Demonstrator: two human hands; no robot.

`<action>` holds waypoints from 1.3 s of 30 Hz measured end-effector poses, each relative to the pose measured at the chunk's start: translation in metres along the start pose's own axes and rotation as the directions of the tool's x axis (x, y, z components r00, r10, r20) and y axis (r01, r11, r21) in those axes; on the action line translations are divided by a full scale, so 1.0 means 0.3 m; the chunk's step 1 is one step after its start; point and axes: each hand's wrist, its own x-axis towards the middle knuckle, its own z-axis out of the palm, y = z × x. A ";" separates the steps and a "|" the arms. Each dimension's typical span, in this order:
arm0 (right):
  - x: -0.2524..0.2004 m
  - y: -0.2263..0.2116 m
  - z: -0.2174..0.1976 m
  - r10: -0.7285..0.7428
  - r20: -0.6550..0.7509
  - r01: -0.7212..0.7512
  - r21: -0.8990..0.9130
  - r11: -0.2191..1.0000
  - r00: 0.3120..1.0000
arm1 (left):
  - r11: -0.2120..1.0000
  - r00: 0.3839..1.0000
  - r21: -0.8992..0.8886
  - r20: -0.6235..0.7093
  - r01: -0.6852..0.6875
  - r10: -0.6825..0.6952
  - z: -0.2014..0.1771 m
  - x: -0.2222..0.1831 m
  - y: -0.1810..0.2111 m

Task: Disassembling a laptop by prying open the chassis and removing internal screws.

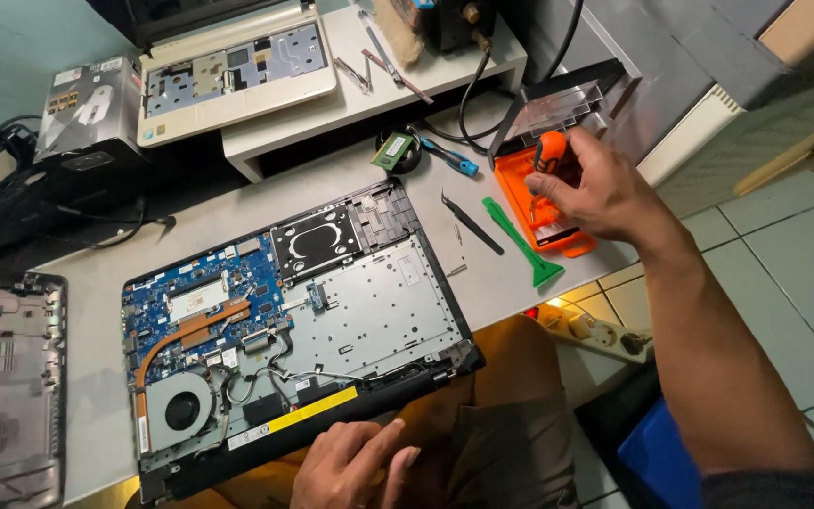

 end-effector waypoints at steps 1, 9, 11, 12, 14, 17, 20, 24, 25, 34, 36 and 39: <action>0.001 0.001 0.003 -0.001 0.002 0.001 -0.002 1.000 1.000 | 1.000 1.000 -0.001 -0.001 0.002 -0.002 0.005 -0.004 -0.004; 0.005 0.037 0.028 -0.060 -0.013 0.060 -0.007 0.998 0.998 | 1.000 0.999 0.014 0.046 0.015 -0.016 0.017 -0.019 -0.021; -0.010 0.023 0.015 -0.053 -0.019 0.054 0.030 0.998 0.998 | 1.000 1.000 0.007 0.027 0.005 -0.005 0.012 -0.015 -0.014; -0.019 0.016 0.008 -0.045 -0.027 0.046 0.068 0.997 0.999 | 1.000 1.000 0.002 0.011 -0.007 0.007 0.008 -0.013 -0.011; -0.024 0.021 0.001 -0.079 -0.056 0.084 0.081 0.993 0.995 | 1.000 0.999 -0.012 0.037 -0.004 0.004 0.004 -0.006 -0.006; -0.027 0.023 -0.004 -0.081 -0.093 0.087 0.072 0.994 0.992 | 0.999 0.998 -0.027 0.043 -0.034 0.035 -0.011 0.016 0.025; -0.023 0.014 0.005 0.040 -0.044 -0.041 -0.026 0.999 0.998 | 0.997 0.997 -0.041 0.040 -0.061 0.062 -0.007 0.025 0.044; -0.022 -0.032 0.017 0.124 0.014 -0.120 -0.157 0.980 0.992 | 0.995 0.994 -0.063 0.069 -0.079 0.083 0.009 0.021 0.037; -0.003 -0.025 0.027 0.123 0.019 -0.118 -0.158 0.980 0.992 | 0.995 0.995 -0.063 0.068 -0.074 0.078 0.005 0.020 0.041; 0.020 -0.045 0.049 0.158 0.093 -0.091 -0.502 0.860 0.983 | 0.994 0.996 -0.071 0.032 -0.085 0.087 -0.013 -0.004 0.001; 0.035 -0.004 0.078 0.079 0.174 0.057 -0.664 0.745 0.982 | 0.994 0.998 -0.099 0.040 -0.045 0.049 -0.019 -0.008 -0.003; 0.052 -0.012 0.088 0.076 0.196 0.085 -0.700 0.709 0.978 | 0.995 0.997 -0.095 0.077 -0.007 0.014 -0.010 -0.023 -0.012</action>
